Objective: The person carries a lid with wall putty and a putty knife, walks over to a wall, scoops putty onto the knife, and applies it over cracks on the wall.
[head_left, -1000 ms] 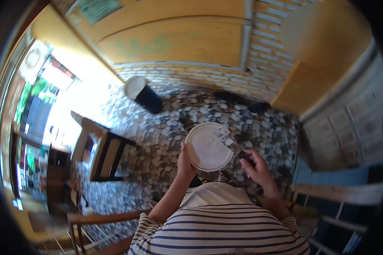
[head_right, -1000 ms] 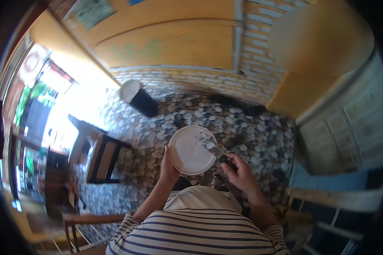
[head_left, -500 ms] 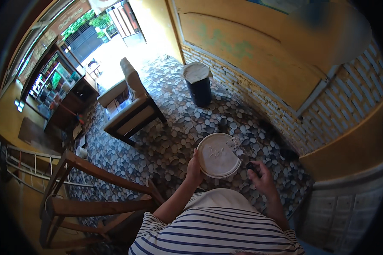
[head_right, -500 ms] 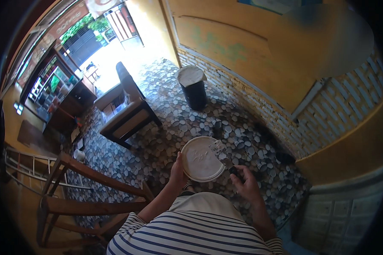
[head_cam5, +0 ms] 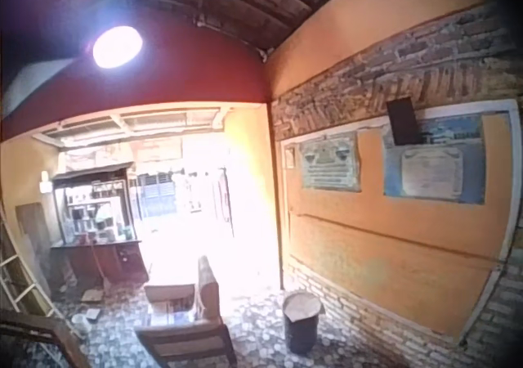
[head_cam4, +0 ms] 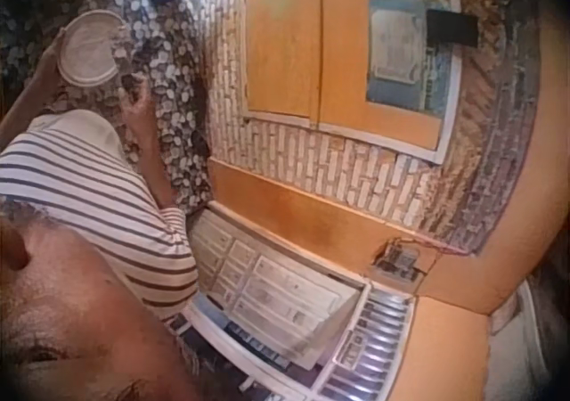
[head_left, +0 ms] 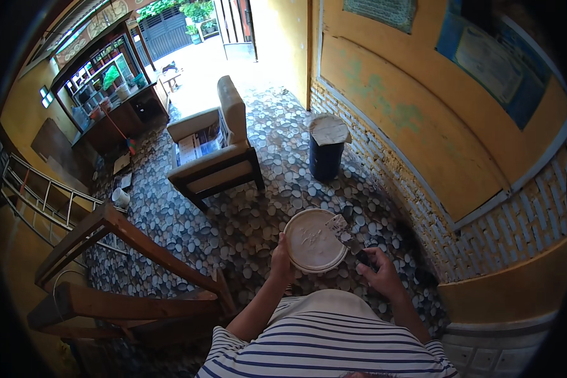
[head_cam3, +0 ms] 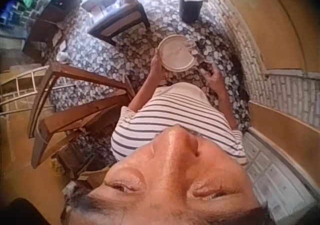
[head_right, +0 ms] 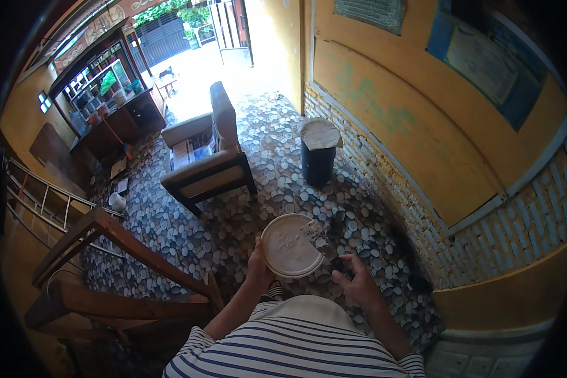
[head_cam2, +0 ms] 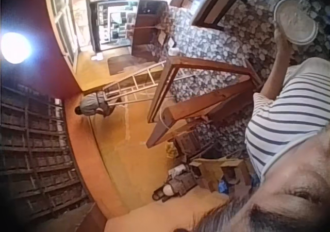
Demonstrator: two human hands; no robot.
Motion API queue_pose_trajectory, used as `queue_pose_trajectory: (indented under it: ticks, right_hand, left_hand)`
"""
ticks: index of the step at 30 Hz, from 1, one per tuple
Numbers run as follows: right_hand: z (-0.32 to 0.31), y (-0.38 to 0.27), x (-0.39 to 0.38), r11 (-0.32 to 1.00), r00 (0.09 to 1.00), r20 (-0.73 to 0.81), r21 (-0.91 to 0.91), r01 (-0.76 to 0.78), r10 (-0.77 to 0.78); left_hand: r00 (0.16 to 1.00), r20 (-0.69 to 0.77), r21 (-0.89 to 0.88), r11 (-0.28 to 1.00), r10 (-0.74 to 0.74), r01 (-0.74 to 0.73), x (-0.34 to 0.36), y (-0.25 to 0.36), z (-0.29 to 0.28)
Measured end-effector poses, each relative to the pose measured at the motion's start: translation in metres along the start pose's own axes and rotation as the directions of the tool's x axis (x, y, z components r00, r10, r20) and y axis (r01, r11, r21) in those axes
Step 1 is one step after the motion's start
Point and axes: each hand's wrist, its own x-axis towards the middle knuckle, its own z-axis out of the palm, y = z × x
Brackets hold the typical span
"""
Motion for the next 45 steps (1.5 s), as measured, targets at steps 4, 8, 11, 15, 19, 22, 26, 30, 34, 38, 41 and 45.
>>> queue_pose_trajectory:
  ticks: [4,8,11,15,19,22,26,30,34,38,41,45]
  right_hand:
    - [0.024,-0.028,0.042,0.986,0.987,0.071,-0.099,-0.136,0.143]
    - [0.060,-0.036,0.085,0.986,0.985,0.153,-0.154,-0.058,0.081]
    - [0.094,-0.047,0.118,0.961,0.980,0.197,-0.261,0.090,-0.038]
    - [0.136,-0.056,0.159,0.956,0.952,0.284,-0.229,0.185,-0.116]
    - [0.175,-0.082,0.190,0.962,0.930,0.366,-0.257,0.087,0.014]
    - [0.201,-0.080,0.217,0.949,0.890,0.441,-0.213,0.232,-0.119]
    - [0.221,-0.097,0.246,0.952,0.850,0.527,-0.255,0.169,-0.009]
    - [0.242,-0.103,0.289,0.970,0.819,0.573,-0.213,0.118,0.026]
    - [0.268,-0.104,0.343,0.977,0.774,0.632,-0.189,0.095,0.047]
    - [0.291,-0.114,0.405,0.959,0.735,0.668,-0.118,0.258,-0.116]
    - [0.301,-0.133,0.450,0.974,0.709,0.700,-0.097,0.204,-0.079]
    - [0.310,-0.145,0.514,0.958,0.687,0.709,-0.059,0.281,-0.158]
  left_hand:
    - [0.999,-0.021,-0.032,0.998,0.048,-0.049,0.016,0.038,-0.013]
    - [0.989,-0.067,-0.046,0.990,0.132,-0.136,0.032,0.073,-0.037]
    - [0.981,-0.096,-0.067,0.983,0.166,-0.173,0.045,0.098,-0.063]
    - [0.964,-0.144,-0.079,0.968,0.225,-0.238,0.052,0.133,-0.086]
    - [0.949,-0.160,-0.140,0.945,0.273,-0.295,0.057,0.167,-0.107]
    - [0.925,-0.185,-0.163,0.918,0.332,-0.362,0.065,0.183,-0.133]
    - [0.902,-0.250,-0.196,0.894,0.351,-0.403,0.079,0.198,-0.149]
    - [0.872,-0.340,-0.187,0.883,0.352,-0.430,0.096,0.217,-0.152]
    - [0.836,-0.399,-0.203,0.853,0.376,-0.480,0.127,0.240,-0.159]
    - [0.802,-0.467,-0.159,0.856,0.373,-0.491,0.159,0.276,-0.154]
    - [0.775,-0.458,-0.140,0.825,0.436,-0.547,0.188,0.303,-0.152]
    - [0.768,-0.469,-0.170,0.808,0.437,-0.564,0.223,0.351,-0.124]
